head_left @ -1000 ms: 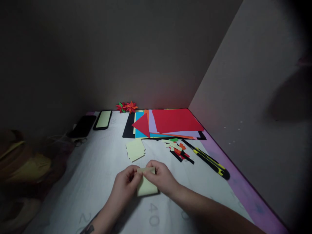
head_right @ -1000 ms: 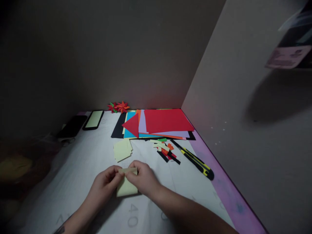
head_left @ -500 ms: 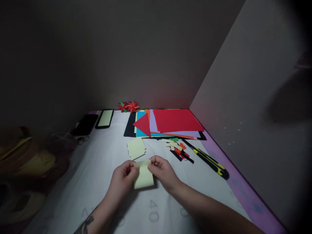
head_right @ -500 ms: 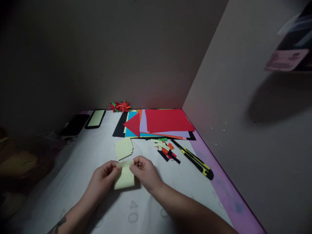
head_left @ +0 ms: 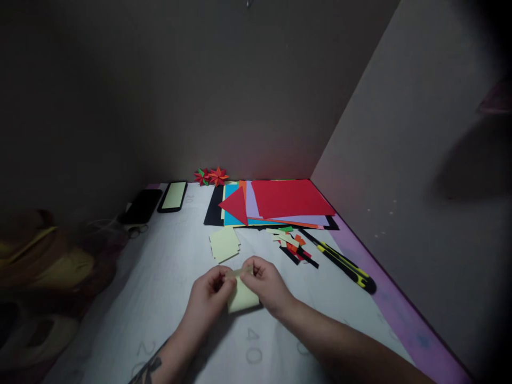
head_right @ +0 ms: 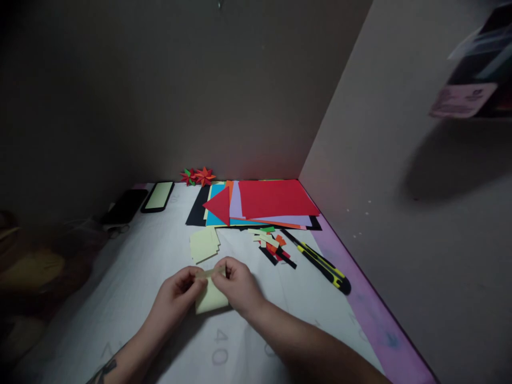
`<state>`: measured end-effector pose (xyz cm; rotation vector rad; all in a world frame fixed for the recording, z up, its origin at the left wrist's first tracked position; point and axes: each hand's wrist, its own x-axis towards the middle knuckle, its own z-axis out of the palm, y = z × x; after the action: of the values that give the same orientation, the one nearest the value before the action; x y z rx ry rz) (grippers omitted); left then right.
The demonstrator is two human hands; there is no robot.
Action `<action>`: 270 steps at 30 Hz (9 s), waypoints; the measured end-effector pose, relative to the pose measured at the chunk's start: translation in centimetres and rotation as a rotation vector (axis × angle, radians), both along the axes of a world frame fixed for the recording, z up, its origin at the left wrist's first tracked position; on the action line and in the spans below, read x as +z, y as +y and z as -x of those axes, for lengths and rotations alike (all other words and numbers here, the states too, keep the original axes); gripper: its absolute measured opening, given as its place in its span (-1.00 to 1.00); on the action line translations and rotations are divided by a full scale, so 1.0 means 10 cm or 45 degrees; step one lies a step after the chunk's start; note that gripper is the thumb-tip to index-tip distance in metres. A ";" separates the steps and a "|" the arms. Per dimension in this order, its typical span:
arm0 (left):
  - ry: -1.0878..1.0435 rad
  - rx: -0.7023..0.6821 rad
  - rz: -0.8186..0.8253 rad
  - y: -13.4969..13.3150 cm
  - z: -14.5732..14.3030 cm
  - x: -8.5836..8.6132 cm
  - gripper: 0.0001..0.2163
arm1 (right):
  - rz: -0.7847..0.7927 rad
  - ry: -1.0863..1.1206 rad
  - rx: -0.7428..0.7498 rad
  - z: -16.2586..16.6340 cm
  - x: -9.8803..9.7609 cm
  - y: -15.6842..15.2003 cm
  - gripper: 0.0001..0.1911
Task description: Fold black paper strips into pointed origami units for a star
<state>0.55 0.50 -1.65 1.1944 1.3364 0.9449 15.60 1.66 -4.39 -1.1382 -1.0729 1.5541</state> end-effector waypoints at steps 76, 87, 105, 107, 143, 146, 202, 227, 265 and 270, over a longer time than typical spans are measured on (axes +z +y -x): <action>0.261 0.096 -0.082 0.11 0.15 -0.21 -0.70 | -0.508 -0.660 0.082 -0.12 0.05 -0.04 -0.84; 0.020 0.171 0.004 0.09 0.07 -0.12 -0.70 | -0.419 -0.542 0.113 -0.03 0.02 -0.03 -0.86; -0.059 -0.044 0.045 0.06 0.06 -0.03 -0.73 | -0.280 -0.341 0.066 -0.03 0.03 -0.04 -0.82; -0.158 0.001 0.109 0.07 0.07 -0.02 -0.73 | -0.284 -0.254 0.077 -0.05 0.02 -0.04 -0.90; -0.314 -0.108 0.203 0.05 0.06 -0.03 -0.69 | -0.644 -0.326 0.155 -0.18 -0.01 -0.02 -0.78; -0.286 -0.117 0.186 0.05 0.06 -0.04 -0.67 | -0.650 -0.336 0.156 -0.18 -0.01 -0.02 -0.78; 0.120 0.103 -0.066 0.06 0.12 -0.07 -0.71 | -0.442 -0.540 0.024 -0.10 0.07 -0.01 -0.89; 0.633 0.034 -0.516 0.05 0.26 -0.10 -0.65 | -0.496 -0.524 -0.071 -0.11 0.09 -0.10 -0.81; 0.202 -0.006 -0.125 0.10 0.11 0.02 -0.76 | -0.478 -0.529 0.021 -0.09 0.07 -0.03 -0.84; 0.226 0.003 -0.122 0.09 0.11 0.01 -0.82 | -0.512 -0.553 0.054 -0.10 0.09 -0.05 -0.84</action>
<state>-0.54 1.40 -1.60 1.3766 1.4457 0.9303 16.57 1.12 -3.53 -1.1963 -1.6210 1.0704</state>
